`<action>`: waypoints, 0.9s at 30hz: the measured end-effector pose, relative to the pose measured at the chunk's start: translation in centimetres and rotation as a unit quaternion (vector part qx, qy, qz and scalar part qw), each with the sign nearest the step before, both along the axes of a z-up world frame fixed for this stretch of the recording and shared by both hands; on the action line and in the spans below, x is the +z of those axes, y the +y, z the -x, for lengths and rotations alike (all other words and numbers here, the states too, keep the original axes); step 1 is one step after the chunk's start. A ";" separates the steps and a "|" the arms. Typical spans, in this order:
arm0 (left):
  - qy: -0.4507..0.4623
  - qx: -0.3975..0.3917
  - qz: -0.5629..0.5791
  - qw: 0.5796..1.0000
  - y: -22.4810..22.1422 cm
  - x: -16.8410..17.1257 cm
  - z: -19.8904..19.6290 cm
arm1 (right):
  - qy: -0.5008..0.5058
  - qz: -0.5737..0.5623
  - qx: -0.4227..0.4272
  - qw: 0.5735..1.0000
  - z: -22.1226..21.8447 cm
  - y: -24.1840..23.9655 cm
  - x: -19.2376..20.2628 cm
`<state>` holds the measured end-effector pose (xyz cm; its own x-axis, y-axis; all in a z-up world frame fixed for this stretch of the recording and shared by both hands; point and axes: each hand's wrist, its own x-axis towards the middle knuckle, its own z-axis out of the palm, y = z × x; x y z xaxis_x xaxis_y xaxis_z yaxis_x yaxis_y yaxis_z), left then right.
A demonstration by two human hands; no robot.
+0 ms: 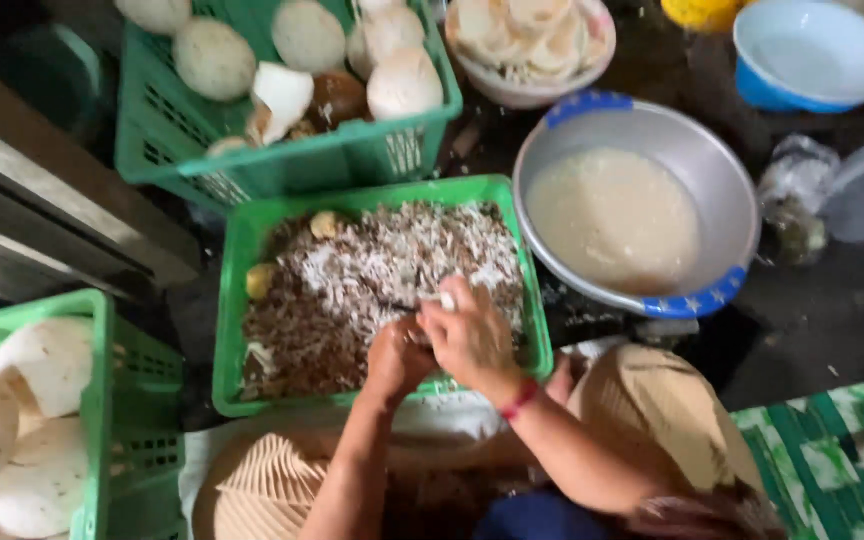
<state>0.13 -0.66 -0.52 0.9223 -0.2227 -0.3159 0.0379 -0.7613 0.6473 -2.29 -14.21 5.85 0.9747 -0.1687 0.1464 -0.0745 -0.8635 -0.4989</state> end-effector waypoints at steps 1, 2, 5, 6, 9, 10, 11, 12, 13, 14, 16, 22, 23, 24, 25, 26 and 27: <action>0.010 0.010 0.012 1.000 -0.2 0.7 0.9 | -0.010 -0.017 -0.019 1.000 -0.5 -0.7 -1.3; -0.002 0.025 0.026 0.999 -0.3 2.1 0.2 | -0.040 -0.034 -0.033 0.998 -2.5 -1.3 -1.9; 0.024 0.067 0.121 0.990 0.8 0.2 0.1 | -0.053 -0.030 -0.037 0.997 -2.0 -1.5 -1.8; 0.027 0.071 0.120 0.990 0.6 1.0 0.1 | -0.049 -0.030 -0.034 0.998 -1.4 -0.6 -0.5; 0.057 0.063 0.122 0.989 -0.2 2.9 1.3 | -0.136 0.085 0.043 0.986 0.7 0.9 0.4; 0.045 0.055 0.129 0.989 -0.6 4.3 0.1 | -0.137 0.031 0.031 0.990 -0.8 0.5 -0.3; 0.033 0.047 0.136 0.989 -0.9 5.8 -1.0 | -0.137 -0.022 0.020 0.990 -2.2 0.1 -0.8; 0.038 0.043 0.138 0.989 -0.5 4.3 -0.4 | -0.132 -0.019 0.016 0.991 -1.4 -0.2 -0.5; 0.045 0.047 0.115 0.991 -0.2 2.7 0.1 | -0.123 -0.025 -0.005 0.992 -0.8 -0.5 -0.1; 0.040 0.053 0.090 0.994 0.4 1.5 -0.5 | -0.125 -0.034 -0.024 0.991 -1.3 -0.5 0.4; 0.002 0.043 0.135 0.990 0.2 0.3 -1.0 | -0.141 0.014 0.013 0.990 -0.1 0.6 0.7; 0.011 0.049 0.112 0.992 0.3 4.0 0.6 | -0.028 -0.061 -0.052 0.996 -2.0 -1.5 -0.6; 0.032 0.060 0.116 0.991 0.4 4.0 0.6 | 0.009 -0.074 -0.092 0.993 -2.1 -2.1 -0.4; 0.032 0.063 0.115 0.991 0.3 3.3 -0.4 | 0.010 -0.075 -0.090 0.993 -1.6 -1.0 0.5; 0.002 0.050 0.106 0.993 0.4 2.4 -1.3 | -0.070 0.012 -0.018 0.997 -1.0 0.1 1.2; -0.012 0.032 0.098 0.995 0.2 0.9 -0.8 | -0.134 0.100 0.049 0.985 0.9 1.1 1.5; 0.005 0.030 0.097 0.995 0.1 0.7 0.9 | -0.117 0.099 0.047 0.987 1.0 0.4 -0.1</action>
